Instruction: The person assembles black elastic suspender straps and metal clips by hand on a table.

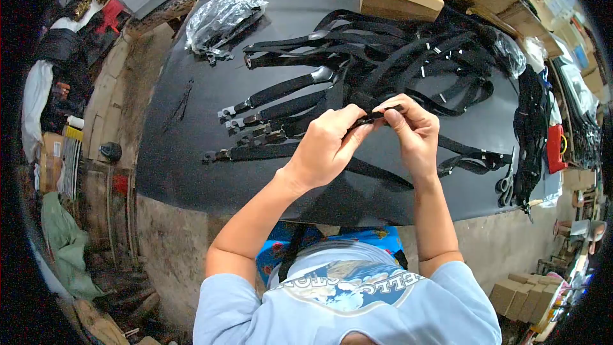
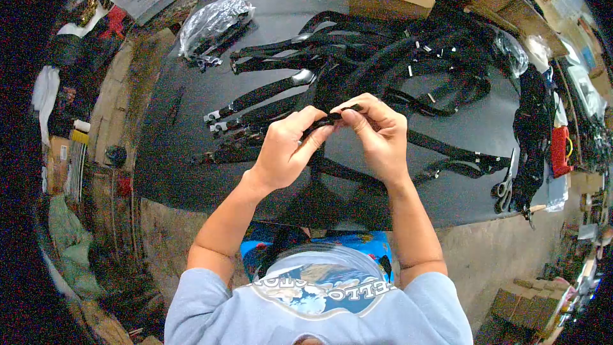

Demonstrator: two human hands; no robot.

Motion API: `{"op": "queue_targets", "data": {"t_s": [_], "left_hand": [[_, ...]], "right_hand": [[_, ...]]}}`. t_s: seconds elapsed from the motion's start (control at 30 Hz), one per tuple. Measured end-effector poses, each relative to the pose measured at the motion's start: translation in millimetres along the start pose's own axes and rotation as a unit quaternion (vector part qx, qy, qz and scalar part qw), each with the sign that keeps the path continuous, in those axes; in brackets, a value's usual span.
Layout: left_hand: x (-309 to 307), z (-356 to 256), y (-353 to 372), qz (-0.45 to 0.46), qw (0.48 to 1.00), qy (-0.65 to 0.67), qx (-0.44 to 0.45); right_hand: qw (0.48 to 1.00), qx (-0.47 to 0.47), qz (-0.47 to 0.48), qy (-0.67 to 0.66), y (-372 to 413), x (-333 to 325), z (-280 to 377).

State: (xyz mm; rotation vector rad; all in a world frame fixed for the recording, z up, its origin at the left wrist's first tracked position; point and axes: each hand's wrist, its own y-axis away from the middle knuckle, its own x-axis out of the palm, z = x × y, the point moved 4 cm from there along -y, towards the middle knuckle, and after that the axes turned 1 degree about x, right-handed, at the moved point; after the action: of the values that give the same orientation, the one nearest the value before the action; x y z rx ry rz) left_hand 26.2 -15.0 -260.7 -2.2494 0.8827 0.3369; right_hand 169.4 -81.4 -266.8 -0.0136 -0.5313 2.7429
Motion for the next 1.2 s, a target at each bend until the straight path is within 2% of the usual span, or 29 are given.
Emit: {"op": "queue_targets", "data": {"t_s": [0.1, 0.17, 0.23, 0.27, 0.4, 0.47, 0.53, 0.77, 0.83, 0.9, 0.97, 1.03, 1.1, 1.17, 1.2], "left_hand": [[2, -1, 1, -0.002, 1.0, -0.028, 0.011], [2, 0, 3, 0.007, 0.999, -0.029, 0.027], [3, 2, 5, 0.002, 0.998, -0.008, 0.057], [3, 1, 7, -0.013, 0.997, -0.006, 0.074], [0, 8, 7, 0.025, 0.998, -0.025, 0.048], [-6, 5, 5, -0.026, 0.994, -0.024, 0.1], [-8, 6, 2, -0.032, 0.996, -0.014, 0.083], [-13, 11, 4, -0.084, 0.995, -0.02, 0.052], [-15, 12, 5, -0.116, 0.989, -0.011, 0.086], [-13, 16, 5, -0.117, 0.991, -0.024, 0.063], [-18, 16, 6, -0.179, 0.98, -0.028, 0.086], [-21, 19, 6, -0.196, 0.977, -0.036, 0.072], [-31, 22, 9, -0.319, 0.946, 0.034, 0.051], [-45, 25, 10, -0.385, 0.921, 0.057, 0.006], [-56, 35, 12, -0.428, 0.892, 0.139, -0.03]], "right_hand": [[1.0, 0.0, 0.013, -0.023, 1, -3, -1], [0.998, -0.017, 0.034, 0.04, 0, -5, 3], [0.995, 0.021, 0.06, 0.073, -3, -6, 7], [0.992, 0.006, 0.076, 0.1, -5, -5, 10], [0.957, -0.086, 0.122, 0.248, -13, 6, 31], [0.944, -0.121, 0.132, 0.278, -14, 12, 35], [0.908, -0.194, 0.091, 0.361, -9, 19, 40], [0.87, -0.253, 0.075, 0.418, -11, 37, 39], [0.867, -0.271, 0.078, 0.41, -12, 42, 40], [0.86, -0.266, 0.054, 0.432, -14, 46, 39], [0.859, -0.29, 0.053, 0.418, -19, 56, 39], [0.855, -0.311, 0.039, 0.413, -24, 63, 39], [0.846, -0.313, 0.079, 0.424, -30, 73, 39], [0.931, -0.294, 0.038, 0.212, -39, 85, 41], [0.931, -0.294, 0.039, 0.211, -41, 85, 41]]}}
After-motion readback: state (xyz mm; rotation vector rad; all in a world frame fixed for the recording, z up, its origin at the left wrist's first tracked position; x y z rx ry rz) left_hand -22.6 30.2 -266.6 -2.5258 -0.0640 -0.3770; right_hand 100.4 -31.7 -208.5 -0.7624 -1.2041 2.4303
